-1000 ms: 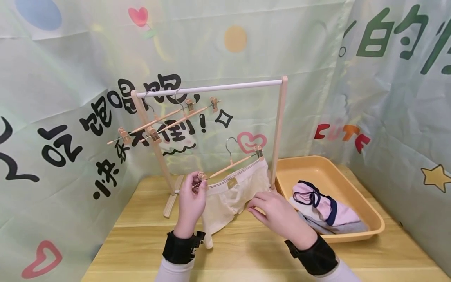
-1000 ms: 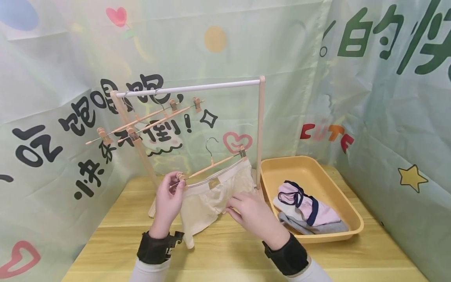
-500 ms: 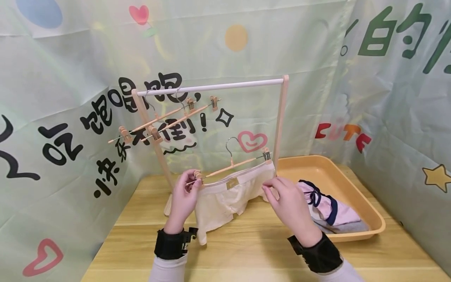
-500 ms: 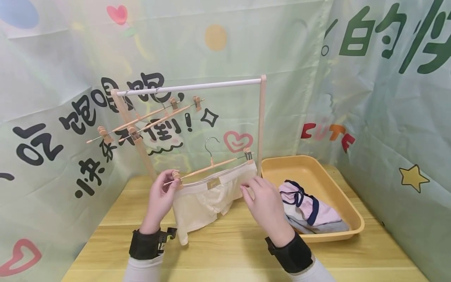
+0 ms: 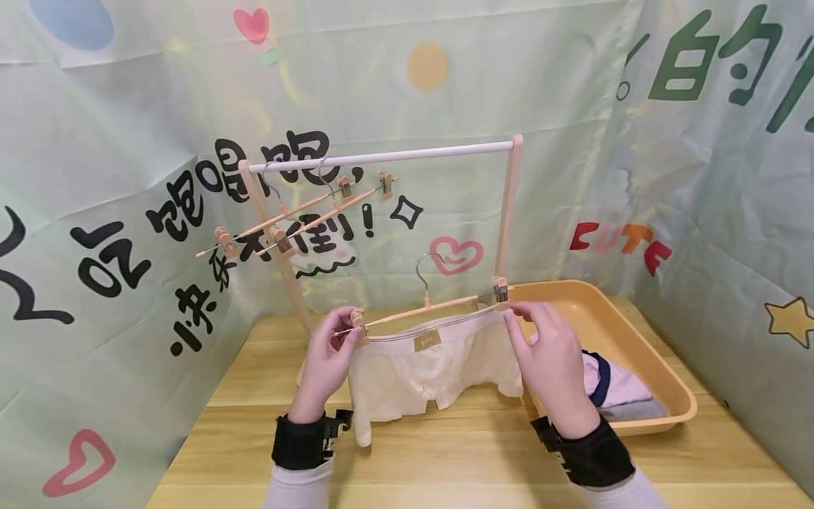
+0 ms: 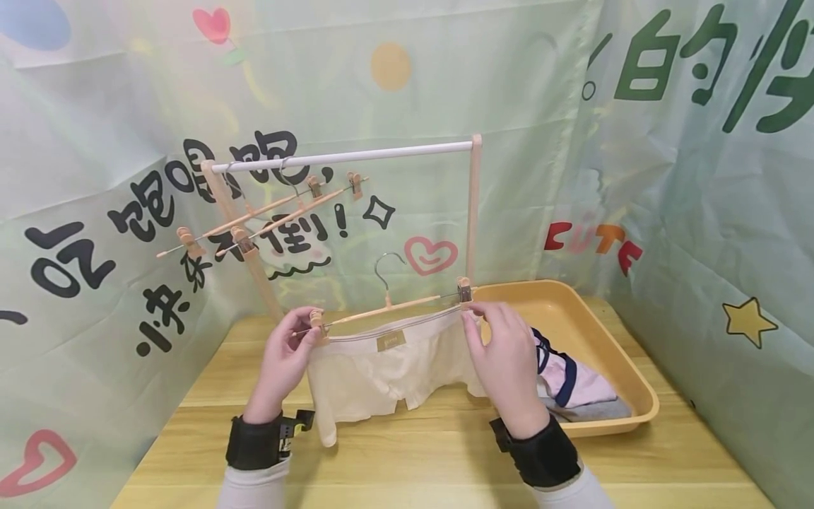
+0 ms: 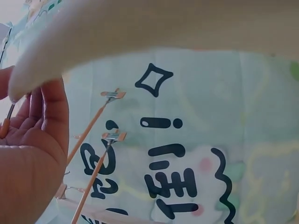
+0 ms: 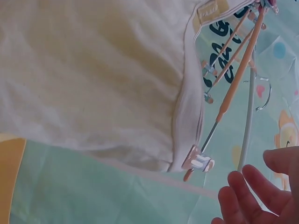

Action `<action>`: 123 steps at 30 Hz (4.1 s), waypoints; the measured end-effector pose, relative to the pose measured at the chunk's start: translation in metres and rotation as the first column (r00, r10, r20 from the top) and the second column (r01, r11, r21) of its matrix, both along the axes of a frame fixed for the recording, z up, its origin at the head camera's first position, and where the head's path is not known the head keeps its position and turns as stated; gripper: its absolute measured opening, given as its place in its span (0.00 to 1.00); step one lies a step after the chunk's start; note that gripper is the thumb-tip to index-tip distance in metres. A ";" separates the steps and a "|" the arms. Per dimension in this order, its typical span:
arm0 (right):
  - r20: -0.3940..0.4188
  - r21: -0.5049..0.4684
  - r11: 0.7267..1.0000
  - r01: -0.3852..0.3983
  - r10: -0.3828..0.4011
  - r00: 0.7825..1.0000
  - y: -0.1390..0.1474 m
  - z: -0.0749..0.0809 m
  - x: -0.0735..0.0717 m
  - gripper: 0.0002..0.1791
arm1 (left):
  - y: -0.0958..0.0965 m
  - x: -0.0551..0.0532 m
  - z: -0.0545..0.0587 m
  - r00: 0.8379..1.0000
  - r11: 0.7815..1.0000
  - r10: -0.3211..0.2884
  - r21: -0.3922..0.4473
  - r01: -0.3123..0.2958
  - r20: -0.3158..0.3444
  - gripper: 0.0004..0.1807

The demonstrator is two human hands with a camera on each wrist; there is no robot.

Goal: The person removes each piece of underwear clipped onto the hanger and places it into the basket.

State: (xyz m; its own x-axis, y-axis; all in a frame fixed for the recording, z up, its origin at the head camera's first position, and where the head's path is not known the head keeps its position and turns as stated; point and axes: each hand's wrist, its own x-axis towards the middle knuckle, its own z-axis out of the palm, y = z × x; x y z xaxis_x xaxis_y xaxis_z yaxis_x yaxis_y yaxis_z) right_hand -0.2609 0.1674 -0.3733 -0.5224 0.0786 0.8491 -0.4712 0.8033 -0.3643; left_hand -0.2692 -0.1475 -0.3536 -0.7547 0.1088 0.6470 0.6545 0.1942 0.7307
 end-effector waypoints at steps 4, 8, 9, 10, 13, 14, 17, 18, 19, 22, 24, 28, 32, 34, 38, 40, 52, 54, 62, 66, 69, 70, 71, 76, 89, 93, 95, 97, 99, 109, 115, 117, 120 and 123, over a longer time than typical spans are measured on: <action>0.012 -0.053 0.998 -0.014 0.015 1.000 0.004 0.004 0.000 0.17 | -0.002 0.003 0.003 1.000 1.000 -0.024 -0.009 0.024 -0.012 0.13; 0.053 -0.115 0.992 -0.055 0.061 0.997 0.008 0.005 0.000 0.24 | -0.006 0.000 0.000 0.999 0.999 -0.044 -0.019 0.043 -0.025 0.13; 0.072 -0.133 0.989 -0.071 0.081 0.994 0.009 0.005 0.000 0.26 | -0.007 -0.003 -0.002 0.998 0.998 -0.050 -0.023 0.050 -0.026 0.13; 0.095 -0.151 0.985 -0.084 0.099 0.991 0.010 0.005 0.000 0.27 | -0.008 -0.005 -0.005 0.998 0.998 -0.056 -0.026 0.055 -0.027 0.13; 0.174 -0.198 0.973 -0.120 0.156 0.972 0.012 0.007 0.001 0.28 | -0.012 -0.013 -0.015 0.997 0.997 -0.068 -0.034 0.067 -0.028 0.14; 0.201 -0.213 0.968 -0.130 0.174 0.964 0.013 0.008 0.001 0.27 | -0.013 -0.016 -0.019 0.998 0.997 -0.066 -0.040 0.065 -0.023 0.14; 0.253 -0.261 0.948 -0.180 0.248 0.935 0.014 0.010 0.000 0.26 | -0.015 -0.017 -0.023 0.998 0.997 -0.068 -0.049 0.067 -0.014 0.15; 0.266 -0.285 0.937 -0.203 0.281 0.922 0.015 0.011 0.000 0.26 | -0.015 -0.017 -0.024 0.998 0.996 -0.070 -0.053 0.069 -0.010 0.14; 0.280 -0.312 0.924 -0.223 0.314 0.907 0.015 0.012 0.000 0.26 | -0.015 -0.017 -0.024 0.997 0.996 -0.071 -0.057 0.071 -0.007 0.14; 0.328 -0.380 0.889 -0.255 0.388 0.862 0.018 0.013 -0.002 0.27 | -0.015 -0.017 -0.024 0.997 0.995 -0.083 -0.063 0.083 -0.004 0.14; 0.368 -0.401 0.881 -0.250 0.404 0.837 0.020 0.013 -0.003 0.28 | -0.015 -0.017 -0.024 0.996 0.994 -0.093 -0.066 0.092 -0.010 0.14; 0.412 -0.412 0.875 -0.254 0.427 0.805 0.023 0.012 -0.005 0.29 | -0.016 -0.017 -0.024 0.993 0.990 -0.116 -0.076 0.114 -0.016 0.14; 0.411 -0.448 0.836 -0.317 0.507 0.758 0.026 0.012 -0.005 0.27 | -0.017 -0.017 -0.024 0.989 0.985 -0.150 -0.087 0.147 -0.022 0.14; 0.413 -0.459 0.819 -0.343 0.539 0.734 0.026 0.013 -0.004 0.26 | -0.017 -0.017 -0.024 0.986 0.983 -0.163 -0.093 0.160 -0.024 0.14; 0.465 -0.415 0.844 -0.341 0.518 0.718 0.027 0.014 -0.002 0.25 | -0.019 -0.016 -0.023 0.985 0.981 -0.171 -0.097 0.168 -0.021 0.14; 0.496 -0.392 0.858 -0.331 0.501 0.709 0.027 0.014 -0.002 0.24 | -0.020 -0.015 -0.022 0.984 0.981 -0.175 -0.092 0.172 -0.022 0.14; 0.529 -0.392 0.856 -0.336 0.509 0.679 0.029 0.014 -0.002 0.24 | -0.031 -0.019 -0.021 0.981 0.981 -0.186 -0.076 0.181 -0.060 0.13; 0.523 -0.384 0.858 -0.340 0.506 0.686 0.029 0.014 -0.002 0.23 | -0.033 -0.019 -0.021 0.981 0.980 -0.186 -0.079 0.181 -0.061 0.14; 0.534 -0.356 0.876 -0.324 0.476 0.699 0.029 0.015 -0.001 0.23 | -0.035 -0.020 -0.020 0.976 0.977 -0.206 -0.079 0.200 -0.073 0.15; 0.508 -0.349 0.880 -0.322 0.466 0.724 0.028 0.015 0.000 0.21 | -0.036 -0.019 -0.020 0.979 0.978 -0.194 -0.087 0.188 -0.056 0.14; 0.478 -0.350 0.877 -0.330 0.470 0.742 0.028 0.014 0.000 0.19 | -0.036 -0.019 -0.019 0.981 0.979 -0.187 -0.091 0.182 -0.043 0.14; 0.468 -0.350 0.876 -0.333 0.471 0.747 0.028 0.014 0.000 0.19 | -0.036 -0.019 -0.020 0.982 0.979 -0.186 -0.092 0.182 -0.040 0.14; 0.461 -0.353 0.874 -0.335 0.474 0.750 0.028 0.014 0.001 0.18 | -0.036 -0.019 -0.020 0.982 0.979 -0.185 -0.093 0.181 -0.037 0.14; 0.448 -0.372 0.866 -0.333 0.482 0.753 0.027 0.015 0.002 0.17 | -0.036 -0.020 -0.021 0.982 0.979 -0.187 -0.089 0.185 -0.021 0.14; 0.433 -0.374 0.885 -0.278 0.432 0.791 0.025 0.017 0.004 0.18 | -0.035 -0.021 -0.023 0.988 0.986 -0.152 -0.069 0.152 0.002 0.14; 0.411 -0.379 0.880 -0.287 0.438 0.800 0.024 0.017 0.005 0.17 | -0.033 -0.020 -0.022 0.989 0.989 -0.139 -0.049 0.141 0.042 0.14; 0.398 -0.386 0.876 -0.289 0.441 0.804 0.024 0.017 0.005 0.16 | -0.032 -0.020 -0.022 0.990 0.990 -0.127 -0.054 0.130 0.059 0.15; 0.387 -0.389 0.875 -0.289 0.440 0.810 0.023 0.017 0.005 0.16 | -0.032 -0.021 -0.022 0.992 0.991 -0.103 -0.078 0.109 0.070 0.15; 0.378 -0.384 0.878 -0.285 0.431 0.819 0.023 0.017 0.006 0.15 | -0.032 -0.022 -0.023 0.993 0.990 -0.083 -0.107 0.092 0.081 0.14; 0.326 -0.328 0.901 -0.282 0.389 0.862 0.020 0.019 0.008 0.14 | -0.026 -0.023 -0.025 0.987 0.977 0.010 -0.212 0.024 0.159 0.16; 0.312 -0.304 0.907 -0.292 0.385 0.869 0.020 0.017 0.008 0.13 | -0.019 -0.018 -0.025 0.978 0.939 0.183 -0.314 -0.142 0.104 0.23; 0.314 -0.295 0.910 -0.290 0.379 0.870 0.019 0.016 0.008 0.13 | -0.015 -0.017 -0.025 0.972 0.925 0.227 -0.326 -0.196 0.062 0.25; 0.322 -0.269 0.919 -0.287 0.366 0.873 0.017 0.015 0.009 0.13 | -0.008 -0.015 -0.024 0.967 0.916 0.254 -0.317 -0.245 -0.015 0.25; 0.322 -0.237 0.929 -0.286 0.353 0.879 0.015 0.015 0.010 0.13 | 0.002 -0.011 -0.023 0.970 0.925 0.225 -0.294 -0.242 -0.090 0.23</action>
